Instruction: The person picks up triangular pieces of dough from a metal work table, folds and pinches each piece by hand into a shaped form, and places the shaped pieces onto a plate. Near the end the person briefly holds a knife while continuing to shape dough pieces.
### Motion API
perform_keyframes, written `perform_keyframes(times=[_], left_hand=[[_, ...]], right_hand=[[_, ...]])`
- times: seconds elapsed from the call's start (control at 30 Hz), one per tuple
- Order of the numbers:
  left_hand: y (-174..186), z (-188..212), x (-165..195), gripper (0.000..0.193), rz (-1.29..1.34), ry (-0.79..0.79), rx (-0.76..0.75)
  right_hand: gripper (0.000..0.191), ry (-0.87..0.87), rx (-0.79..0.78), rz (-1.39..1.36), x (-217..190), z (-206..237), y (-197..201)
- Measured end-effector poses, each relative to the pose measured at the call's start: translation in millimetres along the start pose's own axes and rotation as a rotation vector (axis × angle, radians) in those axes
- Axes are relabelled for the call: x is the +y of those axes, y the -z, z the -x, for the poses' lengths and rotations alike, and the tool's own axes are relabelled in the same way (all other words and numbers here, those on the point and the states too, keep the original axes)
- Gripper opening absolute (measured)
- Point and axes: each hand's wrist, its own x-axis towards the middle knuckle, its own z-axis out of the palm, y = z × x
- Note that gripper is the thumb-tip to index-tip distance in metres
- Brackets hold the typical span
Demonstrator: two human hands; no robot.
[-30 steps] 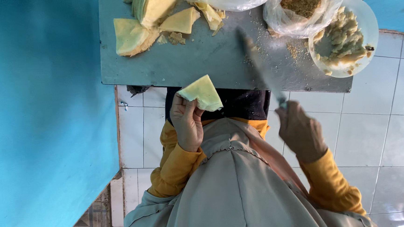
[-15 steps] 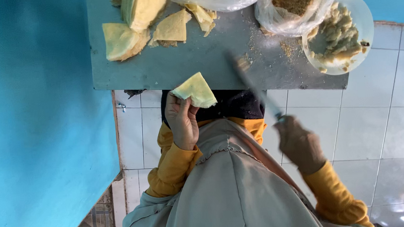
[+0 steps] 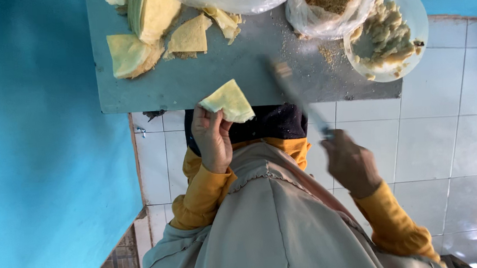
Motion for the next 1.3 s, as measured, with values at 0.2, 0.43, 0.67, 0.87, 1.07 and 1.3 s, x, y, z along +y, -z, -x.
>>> perform_keyframes(times=[0.2,0.43,0.67,0.87,1.07,1.3], left_hand=[[-5.3,-2.0,8.5,0.030,-0.027,-0.022,-0.019],[2.8,-17.3,12.8,0.028,-0.078,-0.054,0.009],[-17.6,-69.8,19.3,0.041,-0.557,-0.386,-0.163],[-43.8,-34.7,18.8,0.037,-1.121,-0.709,-0.172],[-70.4,16.8,-32.8,0.034,-0.900,0.048,-0.365],[-41.8,22.4,-22.8,0.022,-0.471,0.089,-0.336]], right_hand=[[0.019,-0.141,-0.028,-0.004,-0.6,-25.0,-5.9],[0.024,-0.247,-0.099,-0.011,-8.9,-13.5,10.0],[0.024,-0.171,0.000,-0.053,-18.8,-20.0,15.9],[0.021,-0.137,0.100,-0.316,-34.1,-40.2,-3.0],[0.046,0.056,0.084,-0.420,-87.1,-68.1,-33.8],[0.024,0.057,0.005,-0.480,-63.4,-114.0,12.6]])
